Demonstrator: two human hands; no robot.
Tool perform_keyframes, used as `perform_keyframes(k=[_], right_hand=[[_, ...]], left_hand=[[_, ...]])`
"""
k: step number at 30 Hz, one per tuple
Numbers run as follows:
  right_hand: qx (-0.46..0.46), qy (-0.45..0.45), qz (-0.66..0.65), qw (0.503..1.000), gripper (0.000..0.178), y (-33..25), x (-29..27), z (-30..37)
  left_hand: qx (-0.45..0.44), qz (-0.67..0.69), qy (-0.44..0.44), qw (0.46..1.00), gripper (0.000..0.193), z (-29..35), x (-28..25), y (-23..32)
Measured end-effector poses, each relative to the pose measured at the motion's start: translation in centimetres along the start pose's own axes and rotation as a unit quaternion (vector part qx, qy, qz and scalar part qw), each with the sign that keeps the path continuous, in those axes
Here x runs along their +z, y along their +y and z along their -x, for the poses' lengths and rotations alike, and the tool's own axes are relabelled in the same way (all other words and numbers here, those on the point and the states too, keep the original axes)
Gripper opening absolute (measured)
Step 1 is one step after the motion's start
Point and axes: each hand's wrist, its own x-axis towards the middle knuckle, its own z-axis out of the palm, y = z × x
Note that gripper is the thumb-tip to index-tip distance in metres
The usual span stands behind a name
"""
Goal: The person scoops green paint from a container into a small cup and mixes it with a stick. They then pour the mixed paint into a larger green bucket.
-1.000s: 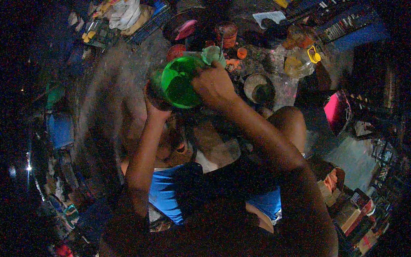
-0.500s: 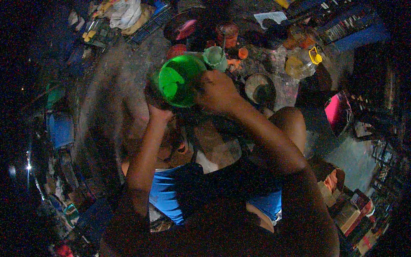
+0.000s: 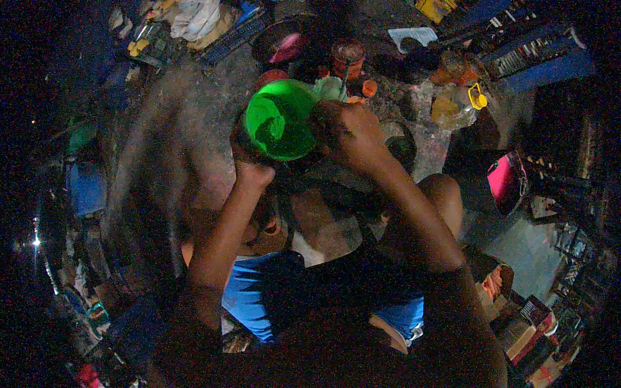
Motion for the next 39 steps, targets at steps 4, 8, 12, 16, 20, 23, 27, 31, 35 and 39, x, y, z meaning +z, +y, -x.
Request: perform_keyframes(k=[4,8,12,16,20,23,27,31,35,39], right_hand=[[0.004,-0.005,0.006,1.000,0.010,-0.2,0.0,0.1],[-0.077,0.032,0.037,0.996,0.009,0.9,0.3,-0.3],[-0.071,0.028,0.024,0.997,0.008,0.4,0.3,-0.4],[-0.065,0.003,-0.050,0.997,0.009,0.9,0.1,-0.3],[-0.026,-0.003,-0.060,0.998,0.014,0.7,0.2,-0.2],[0.028,-0.021,-0.078,0.996,0.019,0.0,-0.2,-0.3],[0.048,-0.008,-0.103,0.993,0.021,-0.9,-1.1,-0.6],[0.120,0.010,-0.179,0.976,0.025,0.3,-2.1,-0.3],[0.104,0.067,-0.181,0.976,0.027,1.4,-3.4,-1.1],[0.130,0.067,-0.153,0.977,0.023,2.1,-4.4,-1.4]], left_hand=[[-0.009,0.001,0.005,1.000,0.050,0.1,0.1,0.1],[0.004,-0.055,0.045,0.997,0.060,0.1,0.4,-0.2],[0.000,-0.052,0.033,0.998,0.061,0.1,0.3,-0.2],[-0.012,-0.017,0.031,0.999,0.052,0.3,0.6,0.1],[-0.017,0.002,0.012,1.000,0.049,0.2,0.6,0.1],[-0.022,0.003,0.009,1.000,0.051,0.3,0.4,0.0],[0.002,-0.015,0.040,0.999,0.056,0.4,-1.0,0.1],[0.001,-0.034,0.105,0.994,0.064,1.2,-0.2,0.9],[0.002,-0.052,0.115,0.992,0.069,0.9,-1.2,2.2],[0.033,-0.015,0.159,0.987,0.070,1.0,-0.9,3.4]])
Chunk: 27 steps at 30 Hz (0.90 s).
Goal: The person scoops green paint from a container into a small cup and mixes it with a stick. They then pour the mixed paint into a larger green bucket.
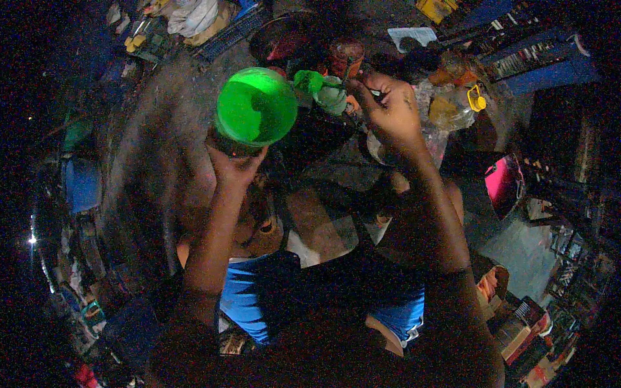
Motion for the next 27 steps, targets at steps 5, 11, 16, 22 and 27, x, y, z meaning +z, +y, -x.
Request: perform_keyframes(k=[5,11,16,22,27], right_hand=[[-0.063,0.033,0.120,0.990,0.017,4.2,0.0,0.2],[-0.172,0.095,0.294,0.935,0.007,6.6,1.5,0.9],[-0.136,-0.030,0.451,0.882,0.051,8.6,2.2,1.6],[-0.124,-0.060,0.451,0.882,0.056,8.7,2.7,2.1],[-0.127,-0.059,0.437,0.889,0.059,8.9,2.7,2.6]], left_hand=[[0.012,0.026,-0.026,0.999,0.071,0.0,0.2,0.9],[-0.014,0.037,-0.095,0.995,0.072,-0.7,-0.4,1.2],[-0.012,0.035,-0.085,0.996,0.077,-1.0,-0.1,0.6],[-0.004,0.030,-0.078,0.997,0.079,-0.8,0.5,0.3],[-0.001,0.021,-0.090,0.996,0.080,-1.0,0.4,0.4]])
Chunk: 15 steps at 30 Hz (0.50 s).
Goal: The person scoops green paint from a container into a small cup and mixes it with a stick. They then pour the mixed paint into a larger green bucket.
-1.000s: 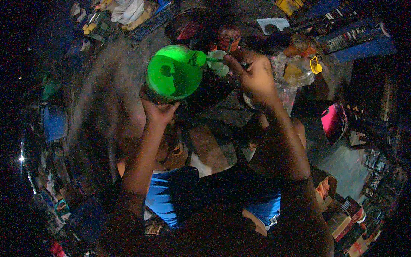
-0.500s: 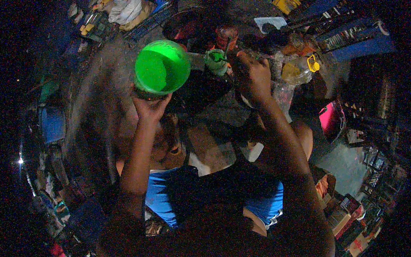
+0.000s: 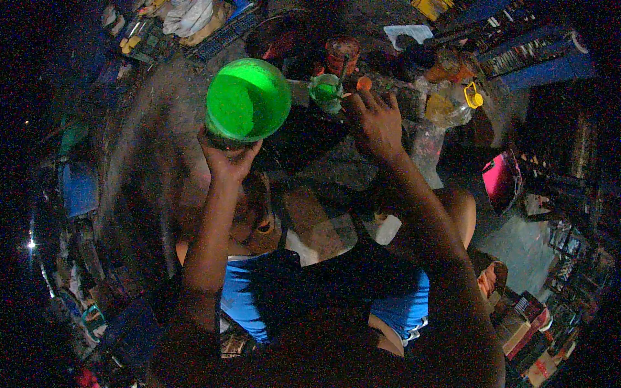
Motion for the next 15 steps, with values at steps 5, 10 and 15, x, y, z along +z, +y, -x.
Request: perform_keyframes(k=[5,10,15], right_hand=[[0.003,0.010,-0.016,1.000,0.066,0.0,0.6,0.2],[-0.019,0.098,-0.019,0.995,0.035,-0.6,0.1,-0.2],[-0.036,0.156,0.010,0.987,0.016,0.6,1.5,0.0]], left_hand=[[-0.008,0.003,-0.007,1.000,0.080,0.0,-0.1,0.1],[0.001,-0.007,0.002,1.000,0.081,0.5,0.7,-0.2],[-0.020,0.009,-0.018,1.000,0.078,0.0,0.6,-0.7]])
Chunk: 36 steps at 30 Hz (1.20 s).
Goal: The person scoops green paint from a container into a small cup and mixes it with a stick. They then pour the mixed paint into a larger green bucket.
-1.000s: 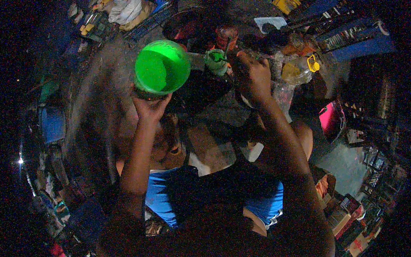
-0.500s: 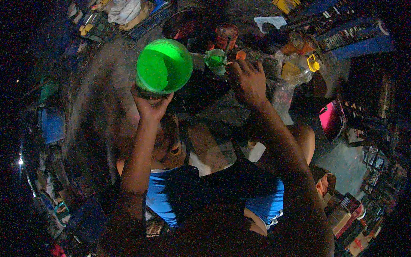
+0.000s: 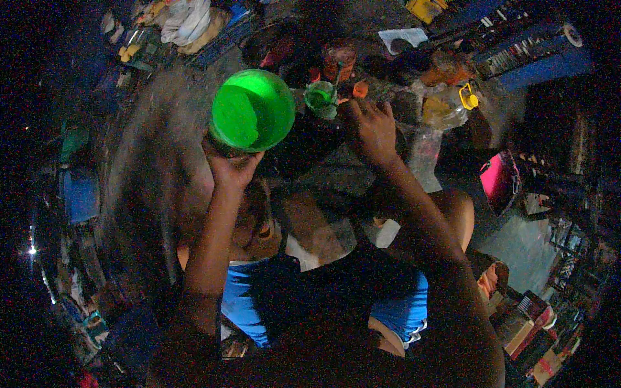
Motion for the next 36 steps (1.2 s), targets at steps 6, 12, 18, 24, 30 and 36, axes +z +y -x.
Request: perform_keyframes(k=[6,12,18,24,30,36], right_hand=[[0.020,0.002,-0.026,0.999,0.014,-0.5,-0.2,-0.3],[0.050,-0.134,0.003,0.990,0.062,0.1,0.3,0.4],[0.059,-0.097,-0.031,0.993,0.047,-0.8,-0.8,-0.1],[0.048,-0.005,-0.029,0.998,0.011,-0.6,-0.9,-0.3],[0.158,0.033,-0.213,0.964,0.012,-3.2,-8.3,-2.2],[0.042,0.052,-0.183,0.981,0.030,-5.4,-11.1,-3.4]], left_hand=[[-0.015,0.009,-0.028,0.999,0.071,-0.1,0.3,-0.4],[-0.025,0.024,-0.029,0.999,0.071,-0.6,-0.3,-0.7],[-0.015,0.006,-0.018,1.000,0.072,-0.6,-0.2,-0.7],[-0.013,-0.011,-0.032,0.999,0.072,-0.7,-0.3,-1.1],[-0.006,-0.010,-0.030,0.999,0.070,-0.3,-0.9,-1.4],[-0.054,-0.054,-0.009,0.997,0.065,1.6,1.3,-4.0]])
